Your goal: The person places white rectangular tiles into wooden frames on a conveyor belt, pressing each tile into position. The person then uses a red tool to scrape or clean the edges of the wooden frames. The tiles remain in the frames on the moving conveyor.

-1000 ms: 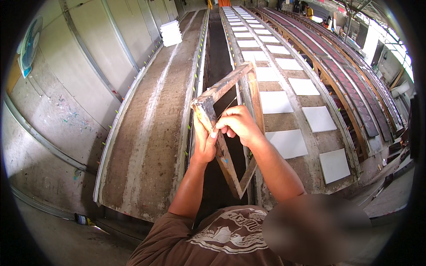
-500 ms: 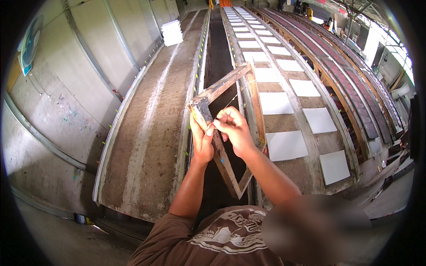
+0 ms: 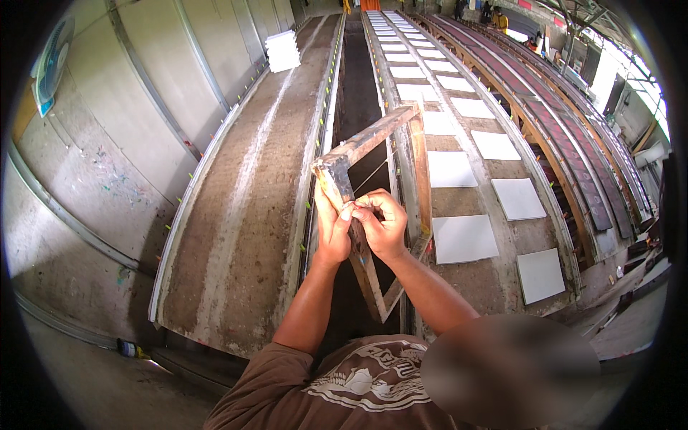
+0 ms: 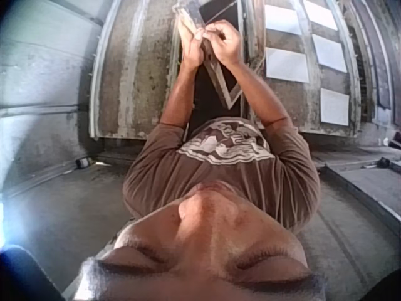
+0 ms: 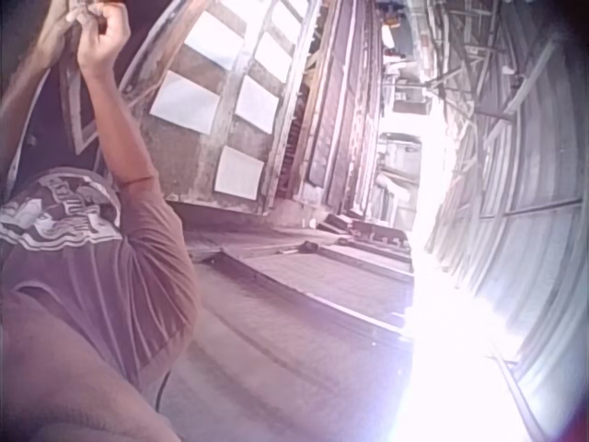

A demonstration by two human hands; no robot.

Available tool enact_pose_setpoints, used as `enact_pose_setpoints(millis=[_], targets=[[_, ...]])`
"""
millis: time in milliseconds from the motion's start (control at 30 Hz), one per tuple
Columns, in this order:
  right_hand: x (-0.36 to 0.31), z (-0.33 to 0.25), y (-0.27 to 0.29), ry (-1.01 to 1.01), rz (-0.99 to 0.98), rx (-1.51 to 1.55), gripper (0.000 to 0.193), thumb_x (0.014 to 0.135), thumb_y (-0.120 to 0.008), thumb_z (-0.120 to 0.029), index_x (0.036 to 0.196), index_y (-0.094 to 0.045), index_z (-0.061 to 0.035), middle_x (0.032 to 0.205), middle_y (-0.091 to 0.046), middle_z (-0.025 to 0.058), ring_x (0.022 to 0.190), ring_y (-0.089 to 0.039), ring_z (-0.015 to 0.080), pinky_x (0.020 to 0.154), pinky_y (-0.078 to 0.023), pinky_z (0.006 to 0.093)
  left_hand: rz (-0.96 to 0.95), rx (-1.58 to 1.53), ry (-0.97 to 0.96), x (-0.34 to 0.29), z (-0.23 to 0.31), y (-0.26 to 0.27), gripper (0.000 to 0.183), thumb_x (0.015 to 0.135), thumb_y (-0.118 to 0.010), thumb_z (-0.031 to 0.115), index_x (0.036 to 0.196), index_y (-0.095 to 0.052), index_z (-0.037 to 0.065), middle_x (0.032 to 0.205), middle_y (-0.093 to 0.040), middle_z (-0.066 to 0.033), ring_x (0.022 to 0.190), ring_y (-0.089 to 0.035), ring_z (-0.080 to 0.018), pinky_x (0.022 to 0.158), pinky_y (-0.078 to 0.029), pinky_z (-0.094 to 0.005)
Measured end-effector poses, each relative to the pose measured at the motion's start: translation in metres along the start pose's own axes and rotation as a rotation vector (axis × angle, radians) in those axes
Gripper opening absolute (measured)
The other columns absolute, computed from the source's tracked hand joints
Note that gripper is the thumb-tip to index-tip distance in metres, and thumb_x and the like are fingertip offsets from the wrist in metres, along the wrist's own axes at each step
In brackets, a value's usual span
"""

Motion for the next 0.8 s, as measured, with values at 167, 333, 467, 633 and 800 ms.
enact_pose_setpoints(millis=[167,333,467,633,800], targets=[[-0.002,-0.009,-0.002,0.125,0.064,-0.129,0.010,0.090,-0.073,-0.001,0.092,-0.064,0.0031,0.087,-0.066,0.0110,0.075,-0.066,0.0191,0.067,-0.051,0.0306,-0.026,-0.004,-0.004,-0.001,-0.008,0.002,0.082,0.098,-0.052,0.023,0.161,-0.008,-0.007,0.159,-0.031,-0.0198,0.143,-0.036,-0.0267,0.120,-0.027,-0.0394],[-0.005,-0.026,-0.011,0.205,0.183,-0.387,0.010,0.092,-0.070,-0.004,0.092,-0.061,-0.0003,0.084,-0.064,0.0148,0.070,-0.066,0.0315,0.063,-0.053,0.0378,0.003,0.036,-0.060,-0.002,-0.015,0.006,0.078,0.103,-0.048,0.028,0.161,-0.008,-0.007,0.158,-0.031,-0.0198,0.142,-0.037,-0.0251,0.119,-0.028,-0.0392],[-0.006,-0.029,-0.011,0.197,0.192,-0.413,0.010,0.091,-0.071,-0.005,0.091,-0.063,-0.0008,0.084,-0.065,0.0144,0.071,-0.066,0.0318,0.063,-0.053,0.0381,-0.023,0.142,-0.075,0.000,0.001,-0.002,0.074,0.106,-0.045,0.027,0.160,-0.009,-0.009,0.157,-0.032,-0.0206,0.141,-0.038,-0.0248,0.118,-0.028,-0.0392],[-0.003,-0.039,-0.008,0.237,0.177,-0.437,0.008,0.093,-0.070,-0.004,0.090,-0.064,0.0009,0.084,-0.065,0.0131,0.070,-0.063,0.0285,0.062,-0.051,0.0368,-0.024,0.212,-0.103,-0.002,0.004,-0.006,0.068,0.110,-0.040,0.021,0.159,-0.008,-0.012,0.159,-0.030,-0.0249,0.141,-0.040,-0.0304,0.117,-0.031,-0.0413],[-0.007,-0.038,-0.010,0.062,0.187,-0.489,0.008,0.091,-0.072,-0.007,0.090,-0.067,-0.0014,0.083,-0.067,0.0129,0.068,-0.067,0.0299,0.062,-0.053,0.0371,0.020,0.239,-0.050,-0.005,-0.001,-0.003,0.072,0.108,-0.043,0.026,0.159,-0.008,-0.011,0.156,-0.033,-0.0203,0.139,-0.038,-0.0250,0.118,-0.029,-0.0383]])
Point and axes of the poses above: each hand's wrist, its own x-axis towards the middle knuckle, its own y-axis out of the back of the hand, z = x × y, the point moved 7 cm from there along x, towards the middle knuckle
